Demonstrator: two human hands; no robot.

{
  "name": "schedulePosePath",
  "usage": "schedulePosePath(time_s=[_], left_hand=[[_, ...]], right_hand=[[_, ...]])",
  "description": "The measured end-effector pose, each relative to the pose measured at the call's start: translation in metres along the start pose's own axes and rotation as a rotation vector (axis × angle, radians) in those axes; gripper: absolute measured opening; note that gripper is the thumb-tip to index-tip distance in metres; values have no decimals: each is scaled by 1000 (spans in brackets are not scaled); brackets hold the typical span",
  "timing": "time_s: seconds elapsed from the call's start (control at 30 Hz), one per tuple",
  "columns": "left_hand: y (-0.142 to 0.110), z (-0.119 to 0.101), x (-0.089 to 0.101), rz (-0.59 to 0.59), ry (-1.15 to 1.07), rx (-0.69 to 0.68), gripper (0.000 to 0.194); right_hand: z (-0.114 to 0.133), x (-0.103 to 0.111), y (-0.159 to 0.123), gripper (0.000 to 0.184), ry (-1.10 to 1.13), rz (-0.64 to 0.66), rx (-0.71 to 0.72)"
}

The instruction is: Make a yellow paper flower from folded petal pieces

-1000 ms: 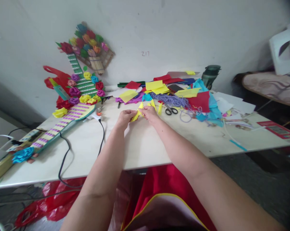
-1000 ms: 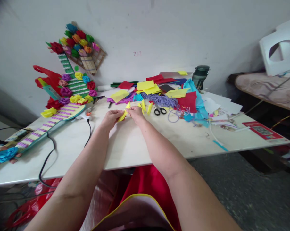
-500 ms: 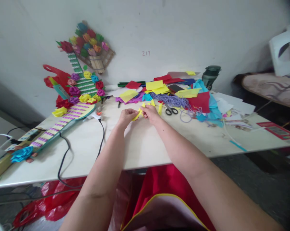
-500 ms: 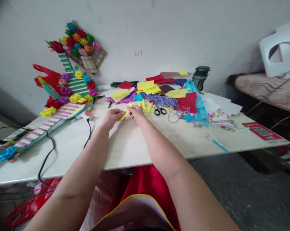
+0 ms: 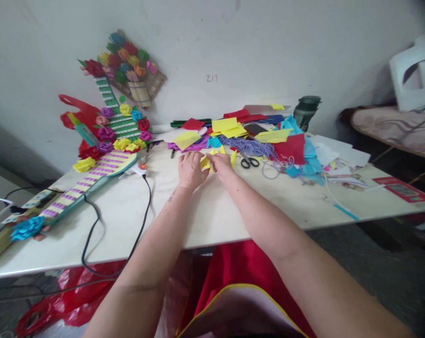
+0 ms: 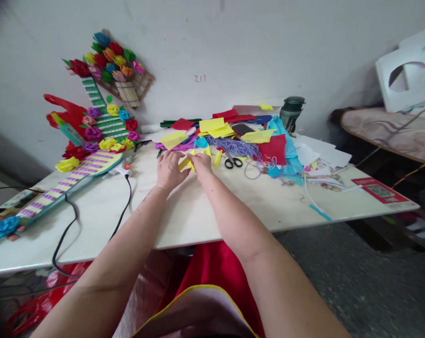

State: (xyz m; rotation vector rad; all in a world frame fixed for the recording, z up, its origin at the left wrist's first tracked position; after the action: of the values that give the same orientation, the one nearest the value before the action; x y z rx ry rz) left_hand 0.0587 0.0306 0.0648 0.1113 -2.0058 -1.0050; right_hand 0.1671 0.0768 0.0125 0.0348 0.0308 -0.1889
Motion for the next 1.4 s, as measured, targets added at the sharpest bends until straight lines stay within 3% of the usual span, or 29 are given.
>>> schedulePosePath(time_s=[0.17,0.33,0.4,0.5,0.6,0.67,0.8,0.97,1.17,1.4], left_hand=[[4,-7,0,-34,83,-1,16],[4,-2,5,-85,-58,51,12],[2,17,6,-146,-155,202,10],[-12,61,-3,-216,-462,584,22],[-20,80,-17,-231,-889,747,39],[-21,80,-20,-235,-1041,770,43],[-18,66,-26,-120,-1156,765,44],[-17,58,-28,-14,-1132,733,42],[-13,56,-18,55,-972,679,37],[-13,62,-16,39,-975,677,38]], right_hand=[[-1,-3,-2,37,28,10,-50],[-1,-3,-3,35,9,-2,-44],[1,-4,-3,31,15,25,-27],[2,-7,-3,25,45,78,-22],[0,-9,-2,25,22,110,-40],[-1,-11,-3,25,5,139,-36],[2,-16,-3,24,25,179,18],[2,-9,3,28,-11,97,60],[6,-5,3,28,-102,56,142],[1,-13,3,17,-73,152,109]])
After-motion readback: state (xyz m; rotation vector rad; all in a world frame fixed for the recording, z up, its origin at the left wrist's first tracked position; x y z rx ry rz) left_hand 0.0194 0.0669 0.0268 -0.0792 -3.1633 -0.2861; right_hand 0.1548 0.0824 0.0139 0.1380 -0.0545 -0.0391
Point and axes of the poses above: each hand's wrist, its own y-axis towards the middle knuckle, its own x-axis out of the back of the hand, z = x × y, the point moved 8 cm from there along y, towards the middle knuckle, and after that the axes turned 14 degrees about -y, right-handed, at the moved point
